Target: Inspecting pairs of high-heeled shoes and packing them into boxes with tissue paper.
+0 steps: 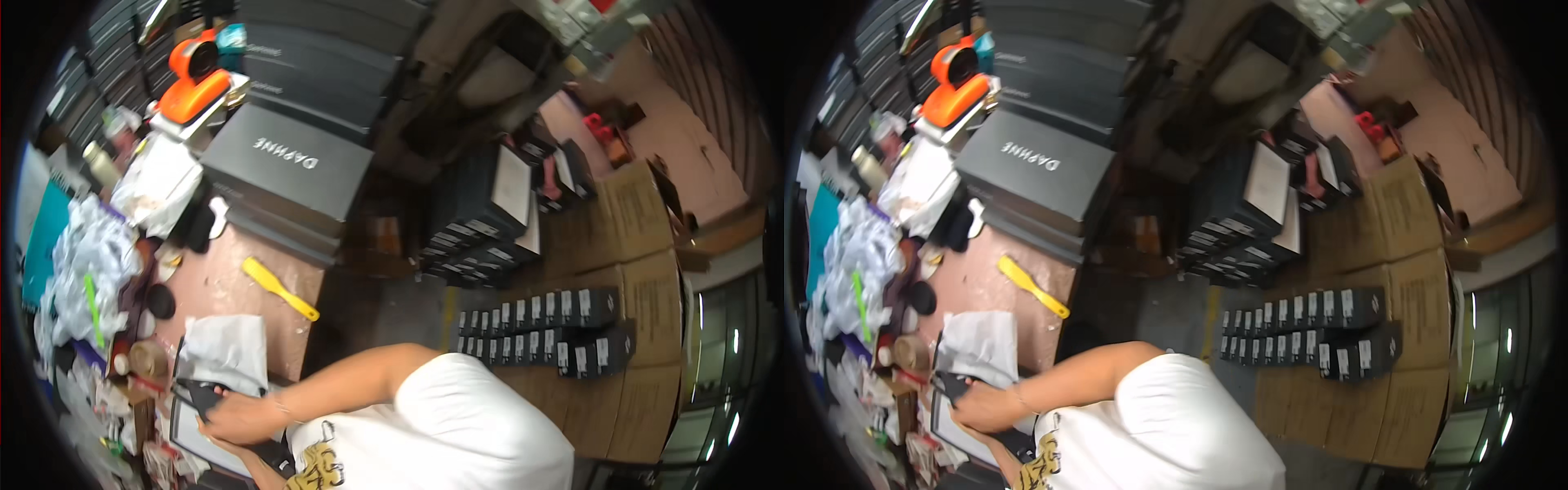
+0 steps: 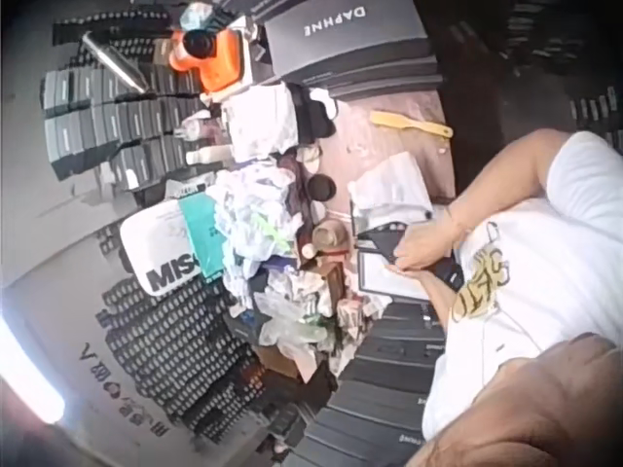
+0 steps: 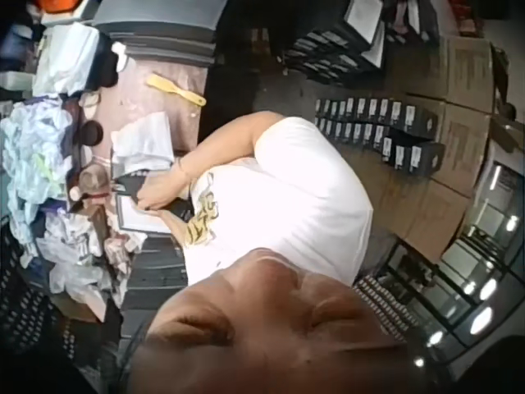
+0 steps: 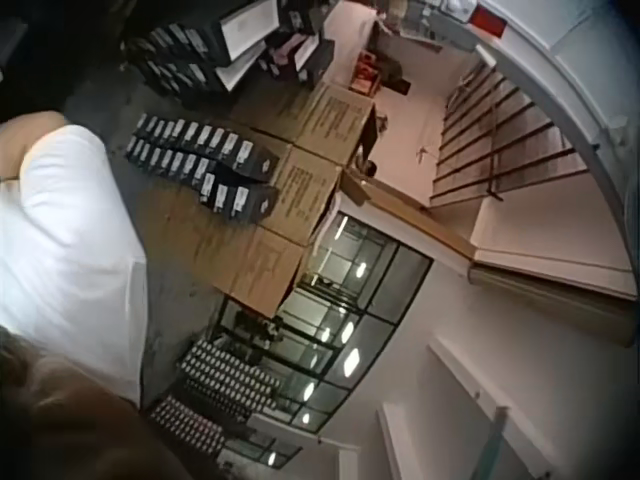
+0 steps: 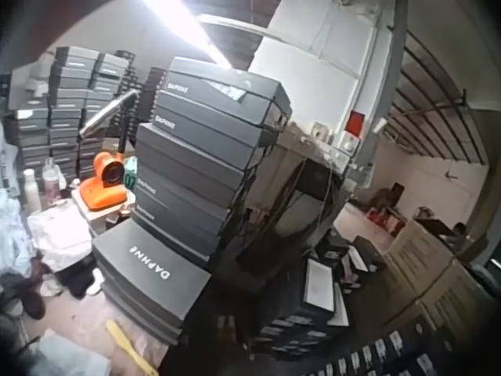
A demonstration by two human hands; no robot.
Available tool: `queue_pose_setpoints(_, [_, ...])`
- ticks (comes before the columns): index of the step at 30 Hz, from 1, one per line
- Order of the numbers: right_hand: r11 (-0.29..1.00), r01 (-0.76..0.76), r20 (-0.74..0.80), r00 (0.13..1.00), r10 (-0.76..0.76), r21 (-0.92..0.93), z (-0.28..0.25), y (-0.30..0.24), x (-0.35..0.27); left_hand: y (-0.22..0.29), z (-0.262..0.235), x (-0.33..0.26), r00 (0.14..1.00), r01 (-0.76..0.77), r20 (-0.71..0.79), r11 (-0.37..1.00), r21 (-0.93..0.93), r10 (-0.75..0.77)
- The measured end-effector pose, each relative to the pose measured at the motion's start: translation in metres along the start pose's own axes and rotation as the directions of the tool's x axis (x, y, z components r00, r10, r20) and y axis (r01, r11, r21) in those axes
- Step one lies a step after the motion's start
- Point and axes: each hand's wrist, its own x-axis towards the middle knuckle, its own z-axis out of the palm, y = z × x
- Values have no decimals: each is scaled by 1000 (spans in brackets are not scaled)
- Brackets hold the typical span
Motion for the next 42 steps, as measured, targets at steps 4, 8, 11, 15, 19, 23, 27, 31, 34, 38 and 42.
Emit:
queue_pose_setpoints(4, [982, 139, -151, 976, -158, -129, 11, 17, 8, 5, -4, 18, 998, 57, -22, 996, -72, -58])
queue_pose_setpoints(8, [985, 127, -118, 987, -113, 117, 20, 16, -4, 7, -15, 32, 995, 26, -84, 971, -239, -47])
queue_pose_setpoints(11, [802, 51, 80, 989, -122, 595, 24, 9, -30, 27, -10, 22, 979, -100, -201, 903, -417, 15])
queue_pose_setpoints(15, [841, 112, 95, 977, -189, 529, 25, 12, -23, 21, -27, 9, 958, -136, -286, 904, -405, 16])
queue_pose_setpoints(19, [950, 125, -290, 956, -38, 286, 34, 24, 38, 15, -38, 1, 937, -174, -348, 896, -409, 23])
queue_pose_setpoints(23, [899, 228, -34, 972, -232, 375, 33, -11, -22, 28, -65, 5, 977, -182, -183, 864, -469, 107])
queue_pose_setpoints(27, [964, 99, -319, 948, -16, 247, 22, 23, 46, 36, -23, -10, 968, -126, -248, 925, -357, 36])
queue_pose_setpoints(31, [960, 246, -237, 948, -210, 133, 16, 2, 18, 34, -20, -33, 988, -68, -151, 972, -227, 34])
queue_pose_setpoints(34, [984, 139, -336, 937, -94, 113, 9, 25, 52, 29, 3, -41, 976, 32, -193, 939, -343, -104])
queue_pose_setpoints(38, [975, 193, -272, 949, -157, 111, 5, -2, 39, 31, -2, -39, 990, -2, -139, 983, -185, -24])
queue_pose_setpoints(42, [980, 178, -311, 940, -143, 88, 17, 17, 53, 16, -12, -43, 969, -18, -244, 978, -206, -34])
